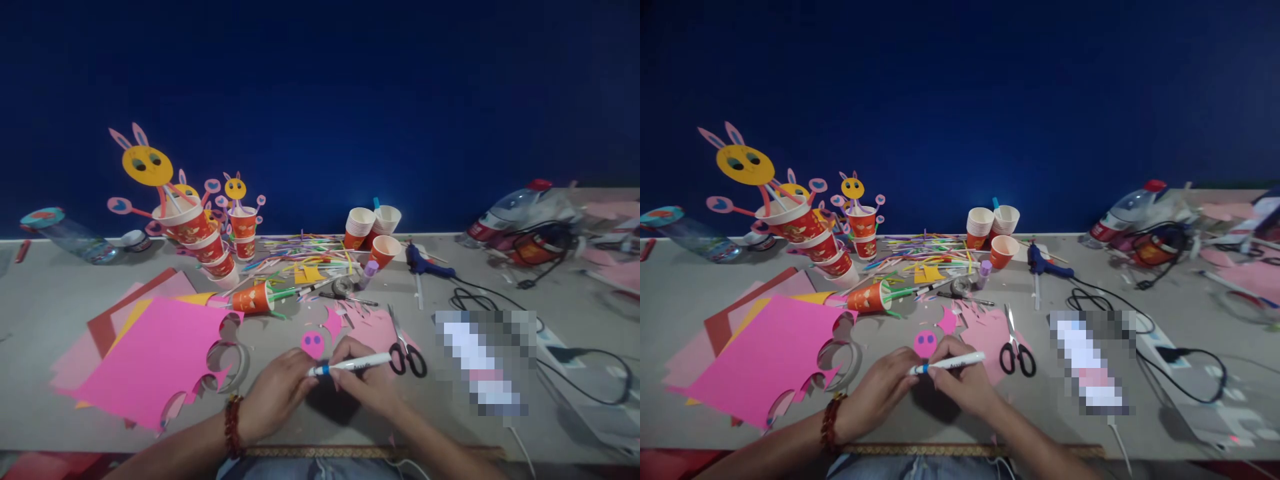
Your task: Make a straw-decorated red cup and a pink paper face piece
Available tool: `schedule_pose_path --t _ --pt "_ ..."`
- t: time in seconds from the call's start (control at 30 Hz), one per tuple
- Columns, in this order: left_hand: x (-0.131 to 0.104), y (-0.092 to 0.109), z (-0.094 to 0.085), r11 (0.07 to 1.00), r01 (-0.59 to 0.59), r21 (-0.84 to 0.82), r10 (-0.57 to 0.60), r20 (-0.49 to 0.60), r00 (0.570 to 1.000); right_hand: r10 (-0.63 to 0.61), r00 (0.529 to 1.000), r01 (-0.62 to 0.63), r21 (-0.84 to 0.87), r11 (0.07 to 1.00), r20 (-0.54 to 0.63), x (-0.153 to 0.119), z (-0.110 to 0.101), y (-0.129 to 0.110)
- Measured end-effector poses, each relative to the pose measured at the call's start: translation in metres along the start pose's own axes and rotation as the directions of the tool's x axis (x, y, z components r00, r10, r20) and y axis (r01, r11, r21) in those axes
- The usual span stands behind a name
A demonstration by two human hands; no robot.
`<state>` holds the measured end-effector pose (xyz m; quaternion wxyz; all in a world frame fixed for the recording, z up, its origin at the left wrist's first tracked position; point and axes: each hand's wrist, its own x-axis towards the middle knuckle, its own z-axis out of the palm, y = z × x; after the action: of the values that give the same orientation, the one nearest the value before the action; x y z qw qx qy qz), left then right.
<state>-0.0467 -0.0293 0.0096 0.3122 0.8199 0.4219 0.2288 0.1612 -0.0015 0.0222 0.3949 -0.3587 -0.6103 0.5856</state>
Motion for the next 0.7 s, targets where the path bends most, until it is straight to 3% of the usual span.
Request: schedule_pose_path --t 0.13,0.27,0.37,0.5,0.7 --pt "-0.002 0.0 0.002 0.986 -0.049 0.162 0.036 0.08 0.996 0.035 0.998 -0.035 0.009 0.999 0.056 -0.004 0.002 0.005" --pt "-0.003 0.003 -0.001 0.969 -0.09 0.232 0.056 0.148 0.987 0.182 0.968 -0.209 0.157 0.965 0.171 -0.008 0.002 0.013" --pt "-0.001 0.008 -0.005 0.96 -0.085 0.268 0.034 0.187 0.982 0.224 0.971 -0.238 0.271 0.933 0.084 -0.011 0.009 0.021" --pt "0.004 0.017 -0.008 0.954 -0.054 0.296 -0.019 0.239 0.971 0.213 0.974 -0.165 0.411 0.897 -0.075 -0.014 0.023 0.026" --pt "0.004 0.025 -0.006 0.952 -0.048 0.303 -0.044 0.291 0.956 0.227 0.969 -0.159 0.458 0.874 -0.097 -0.016 0.028 0.02"
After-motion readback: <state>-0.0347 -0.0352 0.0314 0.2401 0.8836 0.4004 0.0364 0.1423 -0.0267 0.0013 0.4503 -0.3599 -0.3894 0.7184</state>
